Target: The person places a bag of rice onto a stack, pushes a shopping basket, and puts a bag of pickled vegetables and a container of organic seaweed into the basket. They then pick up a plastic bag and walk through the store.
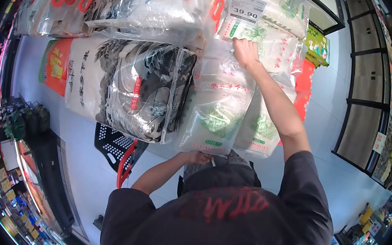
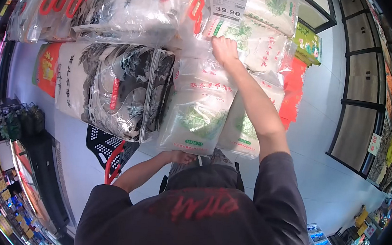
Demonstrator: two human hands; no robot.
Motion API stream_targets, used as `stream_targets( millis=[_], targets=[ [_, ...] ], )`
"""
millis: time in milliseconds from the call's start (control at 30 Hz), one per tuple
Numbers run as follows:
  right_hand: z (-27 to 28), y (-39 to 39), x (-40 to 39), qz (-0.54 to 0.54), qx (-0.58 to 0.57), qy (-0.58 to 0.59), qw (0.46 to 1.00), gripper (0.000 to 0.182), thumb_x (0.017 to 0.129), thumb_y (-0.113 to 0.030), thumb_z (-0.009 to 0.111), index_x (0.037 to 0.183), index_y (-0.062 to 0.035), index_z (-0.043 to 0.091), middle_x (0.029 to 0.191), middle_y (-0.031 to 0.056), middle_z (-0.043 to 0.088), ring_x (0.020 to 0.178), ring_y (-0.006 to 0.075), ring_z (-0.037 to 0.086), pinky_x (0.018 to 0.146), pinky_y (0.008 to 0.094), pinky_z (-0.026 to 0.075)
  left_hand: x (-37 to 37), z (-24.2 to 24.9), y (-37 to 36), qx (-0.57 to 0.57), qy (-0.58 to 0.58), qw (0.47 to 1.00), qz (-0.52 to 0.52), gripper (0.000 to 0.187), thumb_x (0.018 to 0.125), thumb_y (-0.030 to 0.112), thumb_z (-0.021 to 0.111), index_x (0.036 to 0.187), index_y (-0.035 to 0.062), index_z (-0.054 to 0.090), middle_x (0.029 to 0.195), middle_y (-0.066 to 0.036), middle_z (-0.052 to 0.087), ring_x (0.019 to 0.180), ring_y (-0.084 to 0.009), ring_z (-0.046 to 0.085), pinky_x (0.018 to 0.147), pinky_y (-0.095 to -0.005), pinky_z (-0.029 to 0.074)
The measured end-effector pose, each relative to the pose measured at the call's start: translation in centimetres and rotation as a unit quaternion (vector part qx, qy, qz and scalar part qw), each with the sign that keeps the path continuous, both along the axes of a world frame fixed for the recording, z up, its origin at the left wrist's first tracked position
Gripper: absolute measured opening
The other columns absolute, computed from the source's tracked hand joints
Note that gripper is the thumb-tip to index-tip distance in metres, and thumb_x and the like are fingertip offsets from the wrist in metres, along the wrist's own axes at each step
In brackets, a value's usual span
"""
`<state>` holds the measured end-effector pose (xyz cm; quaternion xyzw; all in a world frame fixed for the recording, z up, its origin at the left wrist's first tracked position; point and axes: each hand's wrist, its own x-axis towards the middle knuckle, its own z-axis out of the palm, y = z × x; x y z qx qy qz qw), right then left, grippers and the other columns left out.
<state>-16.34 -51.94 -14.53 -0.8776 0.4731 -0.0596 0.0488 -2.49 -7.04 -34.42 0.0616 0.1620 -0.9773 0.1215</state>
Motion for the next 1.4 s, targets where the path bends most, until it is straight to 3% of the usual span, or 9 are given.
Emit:
stream_targets(
  millis=[67,267,367,533,667,733,833,1167,1400],
  targets=[
    [-0.5,-0.7,-0.4,-0.015,0.016,0.01,1.0,0.014,0.077,-0.006,0.059,0.087,-0.0053,0.068,0.086,0.0197,0.07,0.082,0.0347,0.071,0.068,0.046,0.055,0.6,4.0,-0.2,-0.096,-0.379,0.92,0.033,0.047,0.099,0.025,0.053,0.137,-0.0023,0.044,0.122,-0.014,0.061,0.104,-0.0254,0.064,0.079,-0.0311,0.056],
    [0.7,-2.2,-3.0,-0.04,0.239,-0.069,0.968,0.027,0.078,-0.021,0.072,0.099,-0.0032,0.07,0.081,0.0183,0.068,0.083,0.0312,0.069,0.072,0.0391,0.053,0.9,11.3,-0.1,-0.097,-0.561,0.805,0.166,0.046,0.088,-0.001,0.066,0.131,-0.0025,0.048,0.118,-0.014,0.062,0.108,-0.0247,0.061,0.084,-0.0366,0.054],
    [-1.3,-2.6,-6.5,-0.019,0.422,-0.368,0.829,0.039,0.075,-0.021,0.078,0.109,-0.0036,0.068,0.096,0.0053,0.066,0.089,0.0175,0.064,0.082,0.0326,0.049,-0.2,13.2,0.0,-0.132,-0.579,0.753,0.284,0.051,0.088,0.001,0.066,0.134,-0.0005,0.043,0.125,-0.017,0.057,0.112,-0.0317,0.061,0.096,-0.0442,0.052],
    [-7.5,-1.0,-10.6,-0.076,0.328,-0.344,0.876,0.049,0.082,-0.023,0.076,0.124,-0.0043,0.059,0.113,0.0094,0.063,0.104,0.0175,0.061,0.09,0.0327,0.048,-0.4,9.7,1.7,-0.102,-0.563,0.749,0.335,0.062,0.092,0.022,0.069,0.14,0.0026,0.035,0.133,-0.017,0.049,0.122,-0.0314,0.052,0.101,-0.0482,0.047],
    [-10.5,3.2,-10.8,-0.222,0.366,-0.475,0.769,0.061,0.086,-0.035,0.076,0.133,-0.0034,0.052,0.116,0.0096,0.063,0.109,0.0177,0.059,0.093,0.0317,0.047,-0.9,9.9,0.2,0.049,-0.54,0.734,0.41,0.063,0.094,0.033,0.068,0.141,0.009,0.035,0.135,-0.015,0.046,0.114,-0.0295,0.056,0.086,-0.0499,0.05],
    [-10.7,6.2,-10.0,-0.297,0.453,-0.571,0.617,0.056,0.089,-0.035,0.074,0.13,-0.0027,0.055,0.112,0.0068,0.065,0.101,0.0145,0.061,0.09,0.0273,0.047,-1.3,11.6,-1.5,0.05,-0.564,0.723,0.395,0.063,0.094,0.036,0.067,0.141,0.0095,0.036,0.134,-0.014,0.048,0.115,-0.0294,0.056,0.086,-0.0496,0.051],
    [-12.3,7.9,-9.2,-0.275,0.439,-0.637,0.571,0.05,0.093,-0.033,0.07,0.128,-0.0013,0.057,0.11,0.0049,0.066,0.097,0.0118,0.06,0.088,0.0252,0.046,-1.7,15.3,-3.5,0.035,-0.605,0.707,0.364,0.062,0.093,0.039,0.067,0.14,0.01,0.039,0.131,-0.013,0.052,0.114,-0.0282,0.057,0.085,-0.0485,0.053],
    [-11.6,10.1,-8.9,-0.416,0.292,-0.673,0.537,0.019,0.091,-0.016,0.072,0.097,0.0015,0.068,0.081,0.0012,0.065,0.071,0.0085,0.055,0.065,0.0254,0.044,-0.7,15.4,-3.6,-0.004,-0.623,0.687,0.374,0.064,0.089,0.036,0.073,0.139,0.0061,0.045,0.127,-0.011,0.058,0.11,-0.0254,0.061,0.089,-0.0462,0.053],
    [-13.9,7.4,-7.8,-0.511,0.208,-0.58,0.599,0.031,0.086,-0.015,0.076,0.109,0.003,0.062,0.101,0.0098,0.066,0.085,0.015,0.06,0.073,0.0305,0.049,-1.0,14.7,-4.0,-0.017,-0.627,0.69,0.361,0.065,0.091,0.04,0.07,0.14,0.0076,0.044,0.128,-0.011,0.058,0.112,-0.0249,0.061,0.089,-0.047,0.053]
  ],
)
